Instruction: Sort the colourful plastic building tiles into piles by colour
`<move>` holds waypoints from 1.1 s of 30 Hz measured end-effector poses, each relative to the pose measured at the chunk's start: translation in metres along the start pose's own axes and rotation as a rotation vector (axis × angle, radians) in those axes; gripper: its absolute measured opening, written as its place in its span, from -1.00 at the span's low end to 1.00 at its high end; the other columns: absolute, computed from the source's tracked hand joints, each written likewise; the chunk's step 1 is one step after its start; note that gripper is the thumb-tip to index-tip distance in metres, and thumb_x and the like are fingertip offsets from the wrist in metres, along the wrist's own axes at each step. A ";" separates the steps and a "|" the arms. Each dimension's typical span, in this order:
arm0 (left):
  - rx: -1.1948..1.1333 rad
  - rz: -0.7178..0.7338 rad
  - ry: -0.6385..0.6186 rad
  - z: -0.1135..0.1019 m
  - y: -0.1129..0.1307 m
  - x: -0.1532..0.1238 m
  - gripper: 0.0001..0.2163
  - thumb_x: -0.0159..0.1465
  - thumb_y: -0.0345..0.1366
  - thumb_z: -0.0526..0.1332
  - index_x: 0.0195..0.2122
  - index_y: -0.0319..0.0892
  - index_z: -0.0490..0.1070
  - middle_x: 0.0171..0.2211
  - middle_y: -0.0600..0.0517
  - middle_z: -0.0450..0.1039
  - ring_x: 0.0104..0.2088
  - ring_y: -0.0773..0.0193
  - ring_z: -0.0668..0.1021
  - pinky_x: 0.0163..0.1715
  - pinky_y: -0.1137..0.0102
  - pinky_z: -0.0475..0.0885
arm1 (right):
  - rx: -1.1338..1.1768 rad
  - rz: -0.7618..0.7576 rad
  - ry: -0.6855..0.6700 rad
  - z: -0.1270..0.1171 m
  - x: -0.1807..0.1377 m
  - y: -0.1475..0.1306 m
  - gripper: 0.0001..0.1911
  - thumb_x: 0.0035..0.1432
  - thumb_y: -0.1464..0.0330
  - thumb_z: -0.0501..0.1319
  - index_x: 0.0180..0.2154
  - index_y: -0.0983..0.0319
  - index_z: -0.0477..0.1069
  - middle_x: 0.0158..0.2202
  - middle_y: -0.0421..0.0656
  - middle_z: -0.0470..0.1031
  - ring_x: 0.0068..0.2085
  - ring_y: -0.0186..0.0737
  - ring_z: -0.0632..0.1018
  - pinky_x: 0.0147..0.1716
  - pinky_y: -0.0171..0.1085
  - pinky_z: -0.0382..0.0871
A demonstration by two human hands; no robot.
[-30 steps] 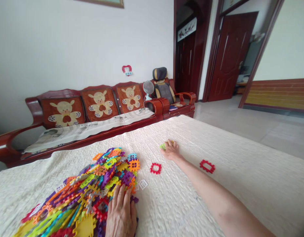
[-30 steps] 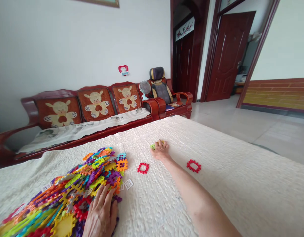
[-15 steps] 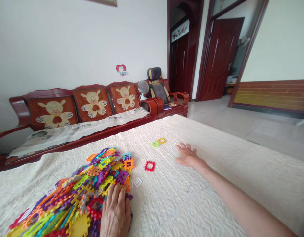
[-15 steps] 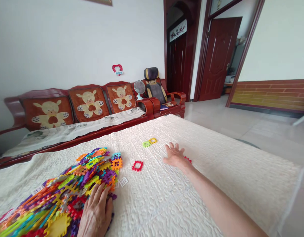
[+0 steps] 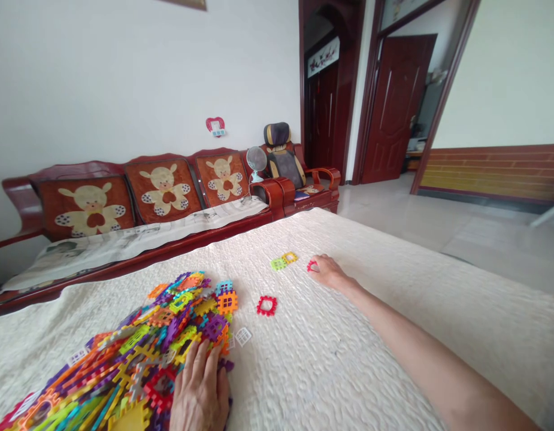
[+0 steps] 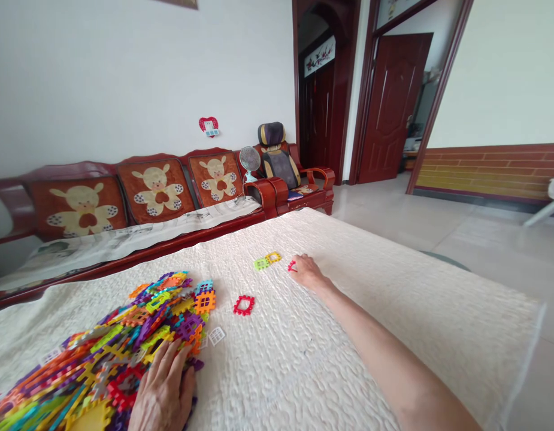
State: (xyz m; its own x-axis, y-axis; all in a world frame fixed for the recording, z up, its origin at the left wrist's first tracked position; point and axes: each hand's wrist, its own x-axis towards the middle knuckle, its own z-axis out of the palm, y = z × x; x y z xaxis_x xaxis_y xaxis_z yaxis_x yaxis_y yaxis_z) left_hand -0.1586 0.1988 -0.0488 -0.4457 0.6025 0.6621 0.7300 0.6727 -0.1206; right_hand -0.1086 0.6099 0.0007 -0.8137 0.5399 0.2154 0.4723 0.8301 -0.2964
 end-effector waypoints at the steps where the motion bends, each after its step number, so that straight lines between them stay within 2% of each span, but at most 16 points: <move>1: 0.001 0.003 -0.003 0.001 -0.001 0.001 -0.68 0.28 -0.32 0.04 0.02 -0.28 0.36 0.09 -0.24 0.35 0.18 -0.07 0.31 -0.07 0.10 0.44 | 0.017 0.001 0.016 0.007 0.012 -0.006 -0.80 0.06 0.39 0.18 -0.24 0.25 0.48 -0.21 -0.05 0.49 -0.15 -0.16 0.47 -0.17 -0.32 0.25; 5: 0.000 -0.039 -0.048 0.005 -0.002 0.009 -0.66 0.31 -0.27 0.03 0.06 -0.24 0.35 0.11 -0.19 0.35 0.19 -0.05 0.31 -0.06 0.12 0.45 | 0.075 0.006 0.075 0.033 0.036 -0.022 -0.81 0.08 0.37 0.16 -0.23 0.22 0.48 -0.18 -0.08 0.51 -0.13 -0.20 0.47 -0.16 -0.33 0.25; 11: -0.005 -0.085 -0.131 0.013 -0.014 0.023 -0.63 0.32 -0.23 0.02 0.09 -0.22 0.36 0.13 -0.18 0.32 0.23 -0.05 0.25 0.03 0.09 0.39 | 0.114 -0.014 0.149 0.060 0.039 -0.038 -0.67 -0.02 0.37 0.18 -0.13 0.19 0.42 -0.15 -0.12 0.49 -0.11 -0.13 0.43 -0.15 -0.24 0.24; 15: 0.005 -0.120 -0.163 0.013 -0.018 0.029 -0.62 0.32 -0.22 0.02 0.08 -0.26 0.37 0.11 -0.20 0.34 0.21 -0.05 0.27 0.03 0.10 0.39 | 0.151 -0.069 0.175 0.069 0.043 -0.047 -0.68 -0.03 0.40 0.16 -0.16 0.21 0.42 -0.19 -0.12 0.49 -0.13 -0.14 0.42 -0.12 -0.24 0.23; 18: 0.029 -0.171 -0.228 0.003 -0.007 0.041 -0.63 0.33 -0.22 0.01 0.09 -0.21 0.38 0.11 -0.17 0.35 0.20 -0.08 0.28 0.02 0.07 0.37 | 0.182 -0.103 0.198 0.070 0.043 -0.046 -0.60 -0.05 0.41 0.17 -0.09 0.23 0.38 -0.13 -0.11 0.48 -0.10 -0.16 0.41 -0.07 -0.26 0.23; 21: 0.010 -0.174 -0.305 -0.006 0.016 0.054 -0.62 0.34 -0.22 0.00 0.15 -0.13 0.33 0.19 -0.13 0.29 0.23 -0.10 0.24 0.05 0.00 0.31 | 0.200 -0.120 0.207 0.069 0.040 -0.040 -0.58 -0.05 0.41 0.17 -0.07 0.25 0.36 -0.11 -0.10 0.47 -0.10 -0.18 0.41 -0.05 -0.28 0.23; 25: -0.078 -0.157 -0.344 -0.001 0.042 0.059 -0.63 0.33 -0.26 0.01 0.14 -0.12 0.34 0.22 -0.14 0.24 0.25 -0.07 0.21 0.11 0.00 0.25 | 0.201 -0.132 0.207 0.068 0.038 -0.036 -0.64 -0.01 0.43 0.15 -0.10 0.26 0.38 -0.14 -0.09 0.48 -0.10 -0.19 0.42 -0.03 -0.29 0.23; 29: -0.126 -0.152 -0.318 0.007 0.048 0.054 -0.68 0.32 -0.26 0.04 0.03 -0.12 0.44 0.18 -0.10 0.30 0.24 -0.07 0.23 0.14 -0.03 0.20 | 0.191 -0.126 0.201 0.069 0.038 -0.036 -0.69 0.03 0.45 0.13 -0.13 0.27 0.40 -0.12 -0.07 0.49 -0.07 -0.19 0.43 0.01 -0.29 0.21; 33: -0.152 -0.161 -0.317 0.003 0.048 0.054 -0.70 0.30 -0.28 0.06 0.00 -0.14 0.45 0.17 -0.13 0.30 0.24 -0.09 0.21 0.14 -0.05 0.18 | 0.176 -0.120 0.172 0.065 0.036 -0.037 -0.70 0.06 0.43 0.14 -0.11 0.26 0.40 -0.08 -0.05 0.49 -0.04 -0.17 0.43 0.02 -0.28 0.21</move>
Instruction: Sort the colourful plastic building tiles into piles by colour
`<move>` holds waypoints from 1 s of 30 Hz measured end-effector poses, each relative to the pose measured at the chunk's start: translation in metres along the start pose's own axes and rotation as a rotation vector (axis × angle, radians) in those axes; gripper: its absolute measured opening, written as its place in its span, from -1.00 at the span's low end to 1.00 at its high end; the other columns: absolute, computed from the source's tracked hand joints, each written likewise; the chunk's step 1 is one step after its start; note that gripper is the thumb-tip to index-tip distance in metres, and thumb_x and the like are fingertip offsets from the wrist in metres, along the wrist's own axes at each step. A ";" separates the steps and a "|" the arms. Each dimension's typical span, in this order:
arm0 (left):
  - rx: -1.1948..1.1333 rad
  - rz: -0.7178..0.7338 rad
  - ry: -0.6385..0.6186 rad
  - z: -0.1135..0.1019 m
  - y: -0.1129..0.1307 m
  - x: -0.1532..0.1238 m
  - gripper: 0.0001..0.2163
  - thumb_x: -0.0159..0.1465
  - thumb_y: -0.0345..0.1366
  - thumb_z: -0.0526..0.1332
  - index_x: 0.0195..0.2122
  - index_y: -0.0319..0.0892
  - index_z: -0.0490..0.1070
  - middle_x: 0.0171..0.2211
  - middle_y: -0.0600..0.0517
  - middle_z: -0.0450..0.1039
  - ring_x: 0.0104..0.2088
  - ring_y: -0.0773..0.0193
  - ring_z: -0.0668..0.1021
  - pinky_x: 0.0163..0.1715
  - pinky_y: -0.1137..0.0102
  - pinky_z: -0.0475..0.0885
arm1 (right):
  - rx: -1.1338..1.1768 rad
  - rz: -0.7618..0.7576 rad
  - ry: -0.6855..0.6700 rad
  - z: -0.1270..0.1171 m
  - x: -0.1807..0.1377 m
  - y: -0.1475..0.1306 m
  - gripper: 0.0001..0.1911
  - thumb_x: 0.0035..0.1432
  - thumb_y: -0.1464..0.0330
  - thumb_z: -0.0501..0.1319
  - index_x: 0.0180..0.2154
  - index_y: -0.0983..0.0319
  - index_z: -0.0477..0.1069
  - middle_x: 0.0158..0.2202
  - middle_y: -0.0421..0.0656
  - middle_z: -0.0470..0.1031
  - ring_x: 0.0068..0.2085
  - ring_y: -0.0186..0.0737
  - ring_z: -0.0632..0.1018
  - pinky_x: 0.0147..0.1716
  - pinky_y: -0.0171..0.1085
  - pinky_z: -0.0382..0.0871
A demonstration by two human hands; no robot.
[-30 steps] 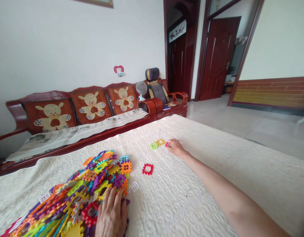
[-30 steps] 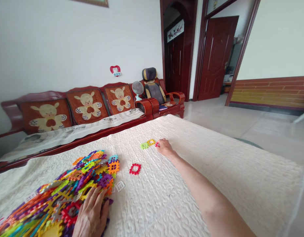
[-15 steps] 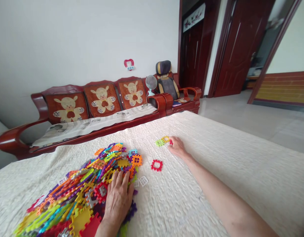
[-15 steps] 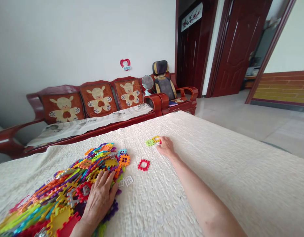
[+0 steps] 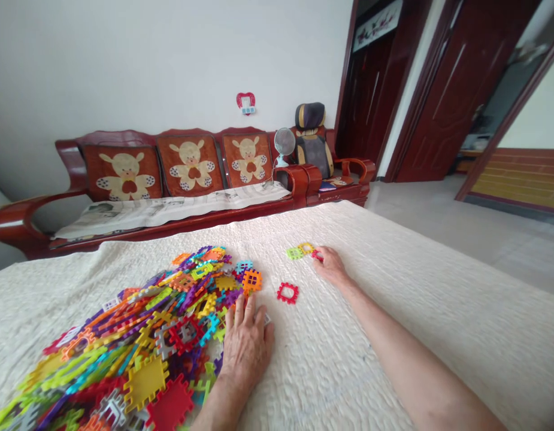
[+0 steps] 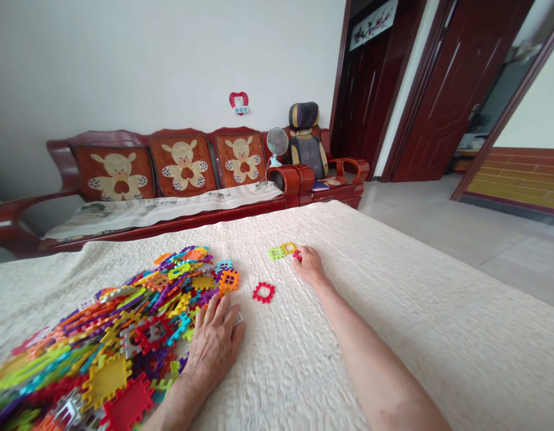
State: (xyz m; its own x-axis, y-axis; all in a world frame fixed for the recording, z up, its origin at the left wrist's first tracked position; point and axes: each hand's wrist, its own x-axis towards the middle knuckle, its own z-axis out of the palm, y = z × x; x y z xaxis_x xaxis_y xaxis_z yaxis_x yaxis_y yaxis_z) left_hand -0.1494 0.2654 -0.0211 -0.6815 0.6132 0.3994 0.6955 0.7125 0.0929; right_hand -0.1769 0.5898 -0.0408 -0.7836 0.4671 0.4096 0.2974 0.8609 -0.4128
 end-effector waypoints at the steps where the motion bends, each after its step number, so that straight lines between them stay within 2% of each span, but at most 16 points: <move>1: -0.008 -0.006 -0.014 -0.002 0.001 0.000 -0.70 0.31 -0.27 0.06 0.00 -0.15 0.44 0.18 -0.13 0.29 0.24 -0.09 0.20 0.15 -0.06 0.17 | -0.003 -0.001 -0.010 -0.001 0.000 -0.001 -0.70 0.07 0.43 0.13 -0.11 0.26 0.40 -0.08 -0.05 0.49 -0.04 -0.16 0.43 0.02 -0.27 0.22; 5: -0.034 -0.033 -0.061 -0.006 0.003 0.002 -0.70 0.31 -0.24 0.05 -0.01 -0.16 0.43 0.20 -0.12 0.26 0.25 -0.10 0.18 0.17 -0.05 0.14 | -0.007 -0.012 -0.035 -0.004 0.000 -0.002 -0.73 0.09 0.42 0.11 -0.14 0.27 0.42 -0.10 -0.02 0.49 -0.04 -0.13 0.44 0.02 -0.26 0.22; 10: -0.050 -0.040 -0.055 -0.004 0.003 0.002 -0.71 0.31 -0.25 0.06 -0.03 -0.16 0.44 0.19 -0.12 0.27 0.25 -0.10 0.18 0.16 -0.06 0.13 | 0.000 0.007 -0.023 -0.005 0.002 0.000 -0.68 0.07 0.42 0.11 -0.09 0.28 0.39 -0.08 -0.03 0.49 -0.03 -0.13 0.45 0.03 -0.23 0.25; 14: -0.047 -0.041 -0.042 -0.001 0.003 0.002 -0.72 0.30 -0.26 0.06 -0.04 -0.16 0.45 0.18 -0.12 0.28 0.25 -0.10 0.18 0.16 -0.06 0.13 | 0.068 0.020 0.057 -0.012 -0.005 -0.007 -0.54 0.00 0.44 0.14 0.01 0.26 0.32 0.05 -0.01 0.41 0.05 -0.14 0.42 0.07 -0.21 0.25; 16: -0.042 -0.038 -0.042 -0.001 0.002 0.002 -0.72 0.30 -0.26 0.05 -0.04 -0.15 0.45 0.18 -0.12 0.28 0.26 -0.09 0.18 0.17 -0.05 0.12 | 0.156 -0.047 0.076 -0.016 -0.015 -0.018 -0.54 0.00 0.45 0.12 0.00 0.23 0.33 0.05 -0.02 0.41 0.07 -0.13 0.41 0.10 -0.18 0.23; 19: -0.033 -0.033 -0.045 0.001 0.002 0.002 -0.71 0.32 -0.25 0.03 -0.04 -0.15 0.45 0.19 -0.11 0.28 0.26 -0.10 0.17 0.17 -0.04 0.12 | 0.265 -0.222 -0.067 -0.019 -0.041 -0.046 -0.59 0.07 0.37 0.14 0.00 0.22 0.35 0.02 -0.04 0.44 0.08 -0.12 0.42 0.11 -0.15 0.23; 21: -0.027 -0.032 -0.036 0.003 0.001 0.001 -0.71 0.32 -0.25 0.02 -0.04 -0.14 0.45 0.20 -0.11 0.28 0.26 -0.10 0.17 0.17 -0.04 0.13 | 0.271 -0.326 -0.196 -0.020 -0.059 -0.066 -0.52 0.06 0.27 0.22 0.05 0.20 0.32 0.05 -0.04 0.43 0.08 -0.10 0.42 0.10 -0.13 0.23; 24: -0.016 -0.025 -0.015 0.005 0.000 0.001 -0.71 0.32 -0.25 0.02 -0.04 -0.14 0.46 0.19 -0.11 0.29 0.25 -0.09 0.19 0.16 -0.05 0.13 | 0.222 -0.421 -0.255 -0.020 -0.076 -0.088 -0.54 0.01 0.25 0.28 -0.01 0.17 0.38 -0.04 -0.07 0.46 0.00 -0.11 0.45 0.04 -0.15 0.27; 27: -0.010 -0.015 -0.012 0.005 0.000 0.002 -0.70 0.32 -0.27 0.02 -0.05 -0.14 0.47 0.18 -0.11 0.30 0.25 -0.08 0.20 0.15 -0.04 0.14 | 0.179 -0.386 -0.224 -0.022 -0.063 -0.088 -0.63 0.00 0.31 0.28 -0.09 0.17 0.42 -0.15 -0.11 0.48 -0.10 -0.16 0.46 -0.04 -0.21 0.31; 30: -0.002 -0.015 -0.021 0.004 0.000 0.002 -0.70 0.31 -0.27 0.02 -0.06 -0.14 0.48 0.17 -0.11 0.32 0.24 -0.09 0.21 0.14 -0.04 0.16 | 0.056 -0.194 -0.037 -0.028 -0.028 -0.063 -0.66 0.00 0.29 0.28 -0.12 0.19 0.44 -0.16 -0.08 0.46 -0.10 -0.13 0.44 -0.03 -0.21 0.28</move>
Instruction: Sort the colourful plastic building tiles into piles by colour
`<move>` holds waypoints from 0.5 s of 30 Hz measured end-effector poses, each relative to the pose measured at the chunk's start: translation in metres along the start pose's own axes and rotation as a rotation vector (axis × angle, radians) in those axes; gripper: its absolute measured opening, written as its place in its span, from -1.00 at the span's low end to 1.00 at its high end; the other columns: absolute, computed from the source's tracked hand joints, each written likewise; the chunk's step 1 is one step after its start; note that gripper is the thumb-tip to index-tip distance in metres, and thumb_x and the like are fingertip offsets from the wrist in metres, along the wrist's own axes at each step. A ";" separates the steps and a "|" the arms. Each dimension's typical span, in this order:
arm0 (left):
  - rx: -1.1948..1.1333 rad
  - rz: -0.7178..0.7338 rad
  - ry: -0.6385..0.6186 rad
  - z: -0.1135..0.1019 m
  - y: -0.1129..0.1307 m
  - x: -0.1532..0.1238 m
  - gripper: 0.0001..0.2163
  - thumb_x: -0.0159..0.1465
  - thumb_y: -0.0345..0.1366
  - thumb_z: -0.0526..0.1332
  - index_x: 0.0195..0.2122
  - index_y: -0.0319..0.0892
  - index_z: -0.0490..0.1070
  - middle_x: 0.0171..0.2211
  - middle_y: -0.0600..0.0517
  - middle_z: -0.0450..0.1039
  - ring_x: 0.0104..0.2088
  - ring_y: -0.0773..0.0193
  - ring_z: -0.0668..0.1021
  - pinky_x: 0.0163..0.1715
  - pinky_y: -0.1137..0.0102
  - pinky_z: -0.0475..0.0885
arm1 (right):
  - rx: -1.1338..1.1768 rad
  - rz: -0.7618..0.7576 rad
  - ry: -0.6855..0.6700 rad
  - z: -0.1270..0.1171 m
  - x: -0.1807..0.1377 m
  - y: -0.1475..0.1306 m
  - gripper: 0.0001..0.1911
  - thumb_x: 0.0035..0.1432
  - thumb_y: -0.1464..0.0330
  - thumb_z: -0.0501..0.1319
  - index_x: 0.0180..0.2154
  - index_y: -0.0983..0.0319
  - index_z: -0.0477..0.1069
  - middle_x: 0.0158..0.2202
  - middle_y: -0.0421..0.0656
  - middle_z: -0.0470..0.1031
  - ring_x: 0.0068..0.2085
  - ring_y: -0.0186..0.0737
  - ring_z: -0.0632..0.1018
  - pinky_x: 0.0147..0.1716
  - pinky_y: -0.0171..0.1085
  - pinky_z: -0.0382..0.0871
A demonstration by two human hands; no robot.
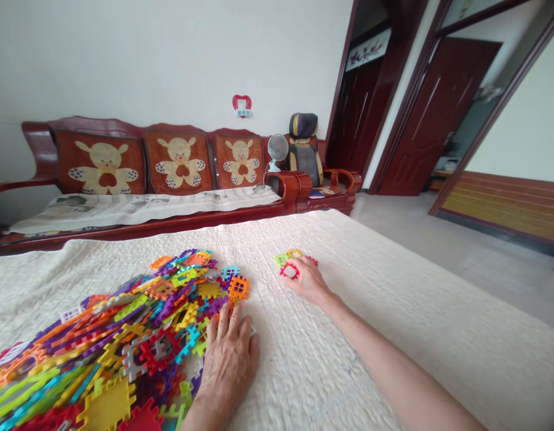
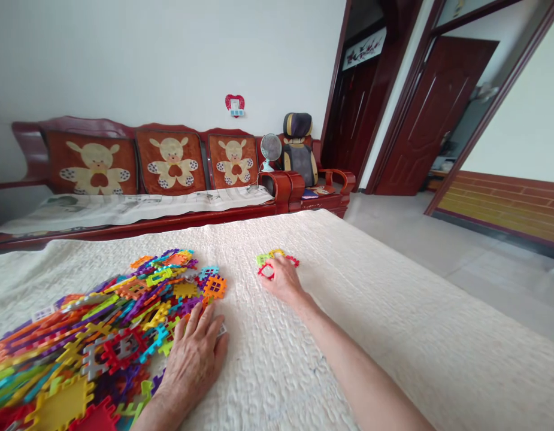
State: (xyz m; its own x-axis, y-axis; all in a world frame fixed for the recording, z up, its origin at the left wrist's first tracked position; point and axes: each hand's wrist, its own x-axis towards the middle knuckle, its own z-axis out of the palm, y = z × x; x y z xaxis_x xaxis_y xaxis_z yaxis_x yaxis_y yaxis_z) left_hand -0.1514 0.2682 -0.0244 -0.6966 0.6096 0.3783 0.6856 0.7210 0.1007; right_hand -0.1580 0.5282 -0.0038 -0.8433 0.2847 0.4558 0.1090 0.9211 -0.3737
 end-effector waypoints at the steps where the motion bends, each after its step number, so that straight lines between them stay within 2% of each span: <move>1: 0.005 -0.001 0.000 0.000 0.000 0.000 -0.70 0.31 -0.27 0.03 -0.06 -0.15 0.48 0.17 -0.11 0.32 0.24 -0.09 0.21 0.14 -0.04 0.16 | -0.052 0.101 0.050 -0.003 0.010 0.014 -0.65 0.01 0.28 0.27 -0.11 0.21 0.44 -0.16 -0.06 0.45 -0.11 -0.13 0.44 -0.04 -0.21 0.28; 2: 0.012 0.000 0.002 0.000 0.000 0.000 -0.70 0.31 -0.27 0.02 -0.05 -0.15 0.48 0.17 -0.12 0.33 0.24 -0.09 0.22 0.14 -0.05 0.16 | -0.091 0.199 0.073 -0.004 0.018 0.028 -0.64 0.02 0.28 0.26 -0.10 0.23 0.44 -0.16 -0.03 0.44 -0.12 -0.12 0.44 -0.07 -0.22 0.29; 4: 0.026 0.005 0.013 0.001 0.000 0.000 -0.70 0.31 -0.29 0.02 -0.05 -0.15 0.48 0.16 -0.12 0.33 0.23 -0.08 0.22 0.14 -0.05 0.16 | -0.118 0.321 0.038 -0.004 0.028 0.053 -0.63 0.01 0.24 0.26 -0.12 0.25 0.45 -0.17 -0.02 0.44 -0.15 -0.12 0.45 -0.12 -0.24 0.30; 7: 0.024 0.003 0.016 0.003 0.000 0.000 -0.70 0.31 -0.29 0.02 -0.05 -0.14 0.48 0.16 -0.10 0.33 0.23 -0.09 0.22 0.14 -0.04 0.16 | -0.104 0.345 -0.018 0.004 0.030 0.075 -0.66 0.02 0.22 0.26 -0.14 0.22 0.47 -0.19 -0.06 0.45 -0.16 -0.16 0.46 -0.14 -0.27 0.29; 11: 0.019 0.005 0.001 0.003 -0.001 0.000 -0.70 0.31 -0.28 0.02 -0.06 -0.14 0.49 0.16 -0.09 0.33 0.24 -0.11 0.22 0.14 -0.06 0.16 | -0.100 0.328 0.016 0.012 0.023 0.079 -0.67 0.04 0.23 0.25 -0.13 0.20 0.47 -0.19 -0.10 0.47 -0.13 -0.19 0.45 -0.10 -0.29 0.27; 15: 0.043 0.018 0.013 0.002 -0.001 0.000 -0.69 0.31 -0.31 0.00 -0.04 -0.16 0.48 0.16 -0.11 0.33 0.24 -0.10 0.22 0.14 -0.06 0.16 | -0.104 0.364 0.054 0.003 0.018 0.082 -0.66 0.00 0.24 0.25 -0.16 0.24 0.48 -0.21 -0.06 0.47 -0.16 -0.17 0.46 -0.09 -0.28 0.29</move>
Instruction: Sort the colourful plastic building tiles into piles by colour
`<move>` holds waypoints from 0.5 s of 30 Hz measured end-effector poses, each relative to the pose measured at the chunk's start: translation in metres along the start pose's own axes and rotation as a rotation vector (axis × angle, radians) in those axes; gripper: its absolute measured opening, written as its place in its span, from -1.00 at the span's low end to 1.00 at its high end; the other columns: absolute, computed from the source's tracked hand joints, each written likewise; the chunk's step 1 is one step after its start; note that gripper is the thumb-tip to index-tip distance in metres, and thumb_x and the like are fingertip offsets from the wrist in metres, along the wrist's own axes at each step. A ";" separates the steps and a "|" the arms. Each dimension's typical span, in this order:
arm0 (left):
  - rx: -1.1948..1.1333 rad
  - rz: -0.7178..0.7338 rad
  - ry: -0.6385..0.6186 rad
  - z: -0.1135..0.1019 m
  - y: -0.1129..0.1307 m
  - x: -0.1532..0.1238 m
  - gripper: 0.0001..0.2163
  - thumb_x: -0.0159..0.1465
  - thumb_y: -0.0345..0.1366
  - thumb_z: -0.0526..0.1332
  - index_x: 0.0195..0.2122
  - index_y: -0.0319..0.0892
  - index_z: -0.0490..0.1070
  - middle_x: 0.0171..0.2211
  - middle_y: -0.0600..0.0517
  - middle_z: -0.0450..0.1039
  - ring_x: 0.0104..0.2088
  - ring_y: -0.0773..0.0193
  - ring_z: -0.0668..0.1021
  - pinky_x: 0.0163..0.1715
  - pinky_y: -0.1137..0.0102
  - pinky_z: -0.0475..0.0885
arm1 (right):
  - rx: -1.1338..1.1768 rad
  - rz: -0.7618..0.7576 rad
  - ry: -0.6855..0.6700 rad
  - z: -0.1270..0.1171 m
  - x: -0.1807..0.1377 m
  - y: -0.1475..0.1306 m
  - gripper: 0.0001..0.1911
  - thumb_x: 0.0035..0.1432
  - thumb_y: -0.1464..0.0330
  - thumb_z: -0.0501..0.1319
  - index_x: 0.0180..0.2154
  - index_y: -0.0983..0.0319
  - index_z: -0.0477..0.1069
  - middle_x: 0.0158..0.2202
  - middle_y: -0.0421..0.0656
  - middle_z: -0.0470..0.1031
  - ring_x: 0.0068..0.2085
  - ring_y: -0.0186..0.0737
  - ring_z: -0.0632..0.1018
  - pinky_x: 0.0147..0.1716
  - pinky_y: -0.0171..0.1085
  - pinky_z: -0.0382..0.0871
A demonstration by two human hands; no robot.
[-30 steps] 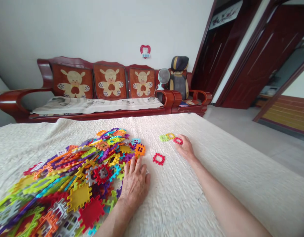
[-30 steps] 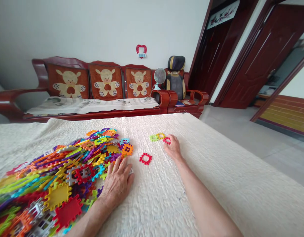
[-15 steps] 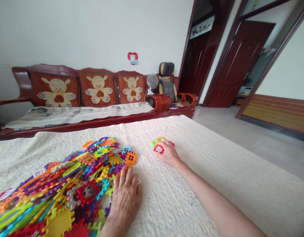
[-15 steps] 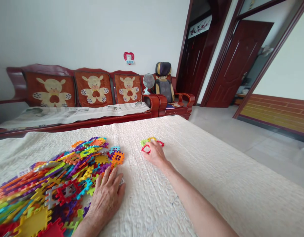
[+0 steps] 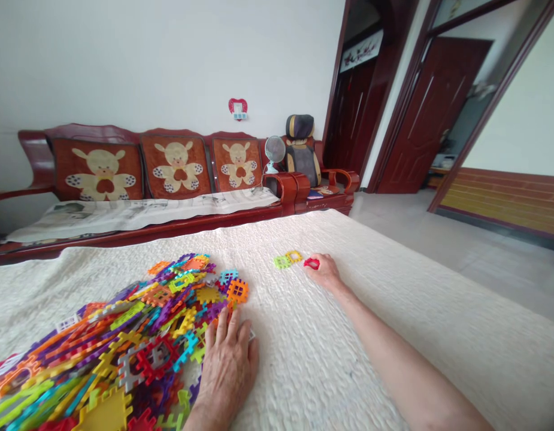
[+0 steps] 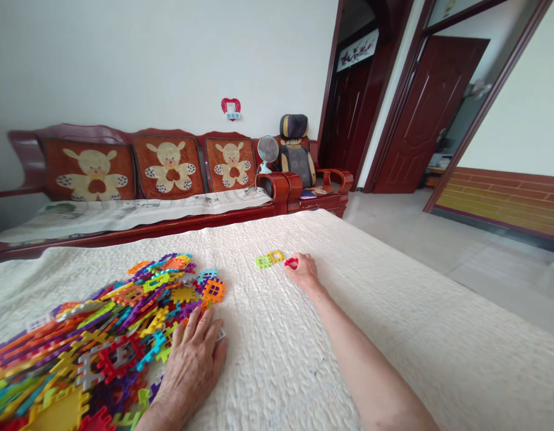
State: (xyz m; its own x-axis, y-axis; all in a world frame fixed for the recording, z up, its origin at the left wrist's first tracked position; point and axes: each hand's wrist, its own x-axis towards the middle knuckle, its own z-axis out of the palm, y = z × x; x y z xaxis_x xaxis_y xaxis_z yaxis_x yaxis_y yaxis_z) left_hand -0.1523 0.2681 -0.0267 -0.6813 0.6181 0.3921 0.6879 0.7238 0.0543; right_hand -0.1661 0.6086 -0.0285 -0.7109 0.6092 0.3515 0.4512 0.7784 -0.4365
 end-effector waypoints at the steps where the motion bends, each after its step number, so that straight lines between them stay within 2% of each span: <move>1: 0.000 -0.003 0.000 0.000 0.000 0.000 -0.69 0.31 -0.31 0.00 -0.04 -0.16 0.47 0.16 -0.12 0.33 0.24 -0.10 0.21 0.15 -0.06 0.15 | -0.002 0.020 0.008 -0.004 0.000 0.004 -0.66 -0.01 0.24 0.25 -0.17 0.25 0.49 -0.21 -0.04 0.47 -0.17 -0.15 0.47 -0.10 -0.27 0.29; 9: -0.028 -0.010 -0.010 -0.004 0.002 0.001 -0.70 0.32 -0.29 0.01 -0.06 -0.16 0.48 0.15 -0.12 0.34 0.25 -0.07 0.20 0.15 -0.03 0.15 | -0.084 0.149 0.057 -0.034 -0.015 0.046 -0.61 -0.05 0.18 0.26 -0.19 0.26 0.47 -0.20 0.00 0.45 -0.18 -0.08 0.47 -0.14 -0.20 0.32; 15: -0.026 0.000 -0.009 -0.004 0.001 0.001 -0.70 0.32 -0.30 0.00 -0.06 -0.17 0.47 0.15 -0.12 0.33 0.25 -0.07 0.19 0.15 -0.03 0.15 | -0.051 0.177 0.098 -0.036 -0.024 0.048 -0.52 -0.04 0.13 0.23 -0.11 0.27 0.41 -0.15 0.01 0.45 -0.14 -0.08 0.46 -0.11 -0.19 0.32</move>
State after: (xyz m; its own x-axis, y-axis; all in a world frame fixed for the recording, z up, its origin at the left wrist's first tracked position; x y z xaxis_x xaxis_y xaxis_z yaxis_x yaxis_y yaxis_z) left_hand -0.1510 0.2685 -0.0228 -0.6836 0.6207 0.3839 0.6940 0.7157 0.0785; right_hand -0.1078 0.6370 -0.0284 -0.5636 0.7468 0.3531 0.5927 0.6633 -0.4569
